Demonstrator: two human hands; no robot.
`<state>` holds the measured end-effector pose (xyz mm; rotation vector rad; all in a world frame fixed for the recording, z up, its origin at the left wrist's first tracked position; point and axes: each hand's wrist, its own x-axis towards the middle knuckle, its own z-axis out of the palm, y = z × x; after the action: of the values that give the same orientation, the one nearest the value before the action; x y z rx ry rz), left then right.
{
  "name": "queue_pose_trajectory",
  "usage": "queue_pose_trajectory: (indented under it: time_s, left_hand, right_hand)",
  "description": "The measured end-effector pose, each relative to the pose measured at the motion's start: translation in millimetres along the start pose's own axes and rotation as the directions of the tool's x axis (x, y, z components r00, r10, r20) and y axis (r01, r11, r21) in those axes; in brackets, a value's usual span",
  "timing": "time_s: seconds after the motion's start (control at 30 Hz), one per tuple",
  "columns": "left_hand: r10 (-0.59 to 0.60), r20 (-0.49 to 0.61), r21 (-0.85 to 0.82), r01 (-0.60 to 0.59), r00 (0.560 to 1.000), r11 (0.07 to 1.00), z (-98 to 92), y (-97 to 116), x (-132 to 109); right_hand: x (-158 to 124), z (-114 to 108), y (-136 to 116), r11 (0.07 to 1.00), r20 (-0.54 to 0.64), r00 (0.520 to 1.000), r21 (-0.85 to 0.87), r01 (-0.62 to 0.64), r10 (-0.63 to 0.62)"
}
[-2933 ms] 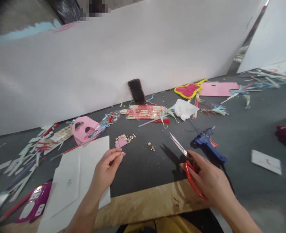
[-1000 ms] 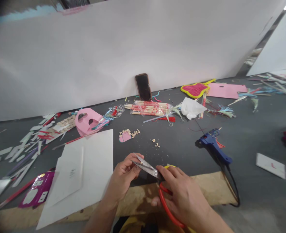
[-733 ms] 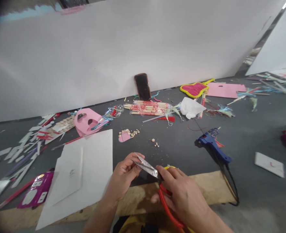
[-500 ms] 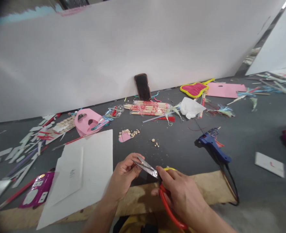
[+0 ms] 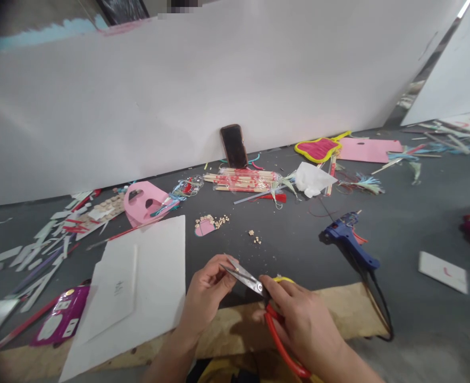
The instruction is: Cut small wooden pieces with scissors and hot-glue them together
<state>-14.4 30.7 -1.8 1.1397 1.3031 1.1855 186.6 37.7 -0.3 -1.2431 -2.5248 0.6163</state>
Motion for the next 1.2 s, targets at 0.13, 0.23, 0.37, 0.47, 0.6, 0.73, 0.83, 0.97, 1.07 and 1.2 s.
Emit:
queue_pose_trajectory:
  time_s: [0.13,0.23,0.37,0.47,0.6,0.73,0.83,0.97,1.07,1.2]
  left_hand:
    - [0.027,-0.013,-0.039,-0.028,1.0,0.999,2.3,1,-2]
    - [0.041,0.023,-0.077,-0.039,0.999,0.996,3.1,2,-2]
    - [0.035,0.073,-0.116,-0.026,0.997,0.993,3.6,8,0]
    - [0.023,0.087,-0.107,-0.013,0.996,0.994,3.7,10,2]
    - [0.008,0.066,-0.095,-0.002,0.998,0.995,3.4,7,3]
    - [-0.045,0.029,-0.069,0.047,0.999,0.996,4.7,1,0]
    - [-0.08,0.022,-0.072,0.082,0.997,0.994,6.7,0,-1]
    - [-0.017,0.007,-0.036,0.017,1.0,0.999,7.7,3,1]
    - [0.03,-0.015,-0.002,-0.03,0.999,1.0,7.9,5,2]
    - [0.046,-0.039,-0.01,-0.047,0.998,0.999,9.1,4,1]
  right_hand:
    - [0,-5,-4,0.999,0.024,1.0,0.035,0.017,-0.018]
    - [2,-8,-6,0.998,0.017,0.999,0.044,0.036,-0.037]
    - [4,-11,-9,0.997,0.023,0.997,0.023,0.071,-0.072]
    - [6,-10,-8,0.995,-0.002,0.995,-0.011,0.099,-0.099]
    - [7,-5,-3,0.991,-0.02,0.993,-0.074,0.115,-0.116]
    - [9,1,2,0.986,0.001,0.992,-0.113,0.126,-0.127]
    - [8,4,4,0.988,0.001,0.994,-0.116,0.104,-0.105]
    - [9,6,5,0.99,-0.021,0.997,-0.127,0.068,-0.071]
    - [10,5,3,0.991,-0.016,0.999,-0.124,0.039,-0.042]
    - [10,-2,-3,0.995,0.015,1.0,-0.1,0.021,-0.019]
